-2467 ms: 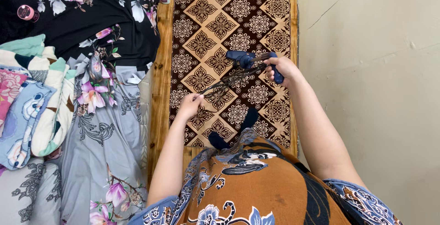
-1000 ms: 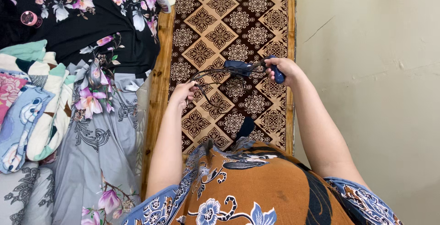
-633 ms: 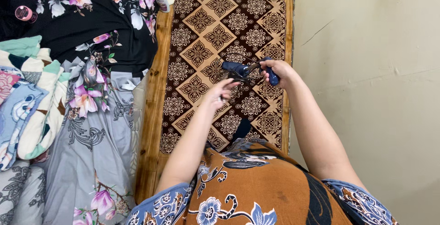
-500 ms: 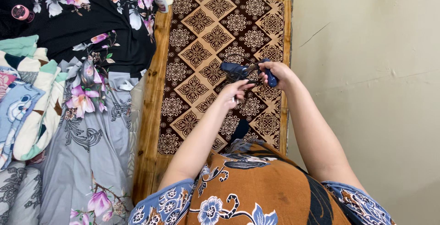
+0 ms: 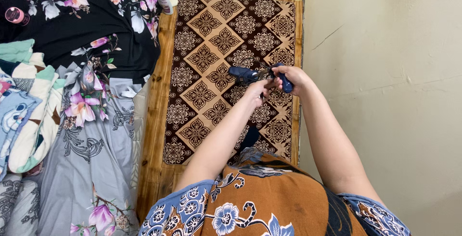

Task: The person vacuums a small rug on a wooden floor, moving the vacuum head back and forth over different sections of the pattern.

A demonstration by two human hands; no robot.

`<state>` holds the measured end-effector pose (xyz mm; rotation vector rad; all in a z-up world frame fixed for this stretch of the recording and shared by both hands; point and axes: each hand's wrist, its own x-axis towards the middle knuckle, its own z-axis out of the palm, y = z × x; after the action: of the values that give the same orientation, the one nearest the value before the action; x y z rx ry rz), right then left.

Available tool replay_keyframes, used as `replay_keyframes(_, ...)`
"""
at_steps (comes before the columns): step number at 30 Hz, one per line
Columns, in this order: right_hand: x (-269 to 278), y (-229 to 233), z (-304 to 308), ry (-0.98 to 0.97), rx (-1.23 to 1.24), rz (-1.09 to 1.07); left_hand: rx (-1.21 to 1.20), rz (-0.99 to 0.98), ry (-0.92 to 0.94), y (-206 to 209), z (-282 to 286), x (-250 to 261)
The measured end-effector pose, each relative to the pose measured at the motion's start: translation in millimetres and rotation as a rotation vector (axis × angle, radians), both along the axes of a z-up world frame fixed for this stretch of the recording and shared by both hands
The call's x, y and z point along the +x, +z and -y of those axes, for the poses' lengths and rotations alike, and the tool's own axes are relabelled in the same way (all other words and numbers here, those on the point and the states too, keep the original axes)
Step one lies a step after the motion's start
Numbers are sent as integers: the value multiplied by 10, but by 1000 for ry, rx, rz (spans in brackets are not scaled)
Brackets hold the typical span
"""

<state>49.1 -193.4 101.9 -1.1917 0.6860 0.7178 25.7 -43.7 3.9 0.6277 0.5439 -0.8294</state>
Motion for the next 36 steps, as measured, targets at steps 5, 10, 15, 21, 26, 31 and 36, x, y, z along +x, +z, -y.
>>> replay_keyframes(5,-72,41,-28,81,-11,7,98,-74,164,-68,-18,159)
replay_keyframes(10,-26,33,48,69,51,-27,155,-47,151,-182,79,193)
replay_keyframes(15,-21,38,81,32,56,-25,255,-27,190,-345,149,177)
replay_keyframes(21,-47,125,-2,28,4,-30,418,-24,239,-525,130,165)
replay_keyframes(26,-96,194,-42,78,7,-32,393,-76,237,-704,66,68)
replay_keyframes(31,-141,196,-71,70,13,-33,349,-127,276,-757,-24,14)
replay_keyframes(36,-168,174,-90,55,24,-42,379,-246,299,-962,-291,-10)
